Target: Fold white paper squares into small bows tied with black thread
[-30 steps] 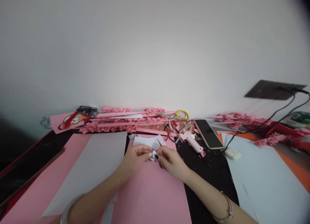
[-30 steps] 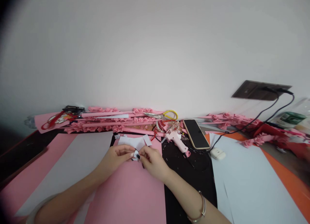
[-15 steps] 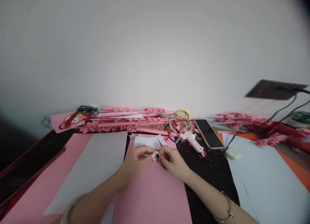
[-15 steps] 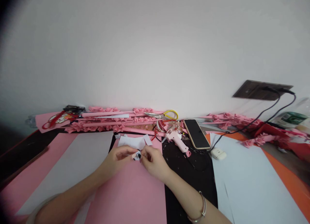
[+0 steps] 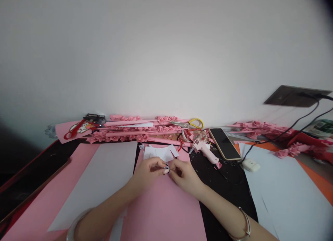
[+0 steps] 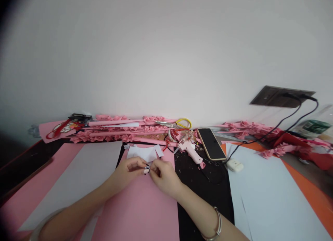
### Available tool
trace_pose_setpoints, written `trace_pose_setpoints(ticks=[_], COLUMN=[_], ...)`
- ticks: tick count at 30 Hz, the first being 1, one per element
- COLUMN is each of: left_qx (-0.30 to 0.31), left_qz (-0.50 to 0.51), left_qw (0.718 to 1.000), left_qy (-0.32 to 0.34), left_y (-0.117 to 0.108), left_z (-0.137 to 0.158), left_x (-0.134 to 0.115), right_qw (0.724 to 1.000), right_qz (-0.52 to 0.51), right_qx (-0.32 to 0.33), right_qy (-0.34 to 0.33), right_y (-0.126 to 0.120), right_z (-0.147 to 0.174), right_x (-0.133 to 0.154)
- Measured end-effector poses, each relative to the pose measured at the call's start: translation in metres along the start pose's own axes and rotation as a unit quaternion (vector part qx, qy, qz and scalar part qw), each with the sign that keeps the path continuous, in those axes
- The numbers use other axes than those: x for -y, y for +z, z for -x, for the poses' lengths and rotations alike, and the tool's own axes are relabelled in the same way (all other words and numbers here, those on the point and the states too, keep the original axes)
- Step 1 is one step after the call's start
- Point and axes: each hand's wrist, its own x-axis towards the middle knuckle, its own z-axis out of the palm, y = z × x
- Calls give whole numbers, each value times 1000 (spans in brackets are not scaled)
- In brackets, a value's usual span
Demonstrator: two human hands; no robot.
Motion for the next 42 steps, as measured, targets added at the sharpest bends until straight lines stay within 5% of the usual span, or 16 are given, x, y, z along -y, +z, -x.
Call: trace_pose_setpoints(ticks=[17, 27, 42], left_qx=[-6, -18, -64], left_qz=[71, 12, 107], left_qw=[994, 998, 990], left_qy=[-80, -50, -60], left_y=[-2, 0, -2], left_z=[-2, 0, -3], left_x=[3, 2, 3], right_qw=[999, 996, 993], right_qz=[28, 59, 70], right_qx=[-46, -69, -82], right_qy=[1, 5, -38], right_y=[-3, 0, -4], right_z=[-1, 2, -1], right_x=[0, -4, 0])
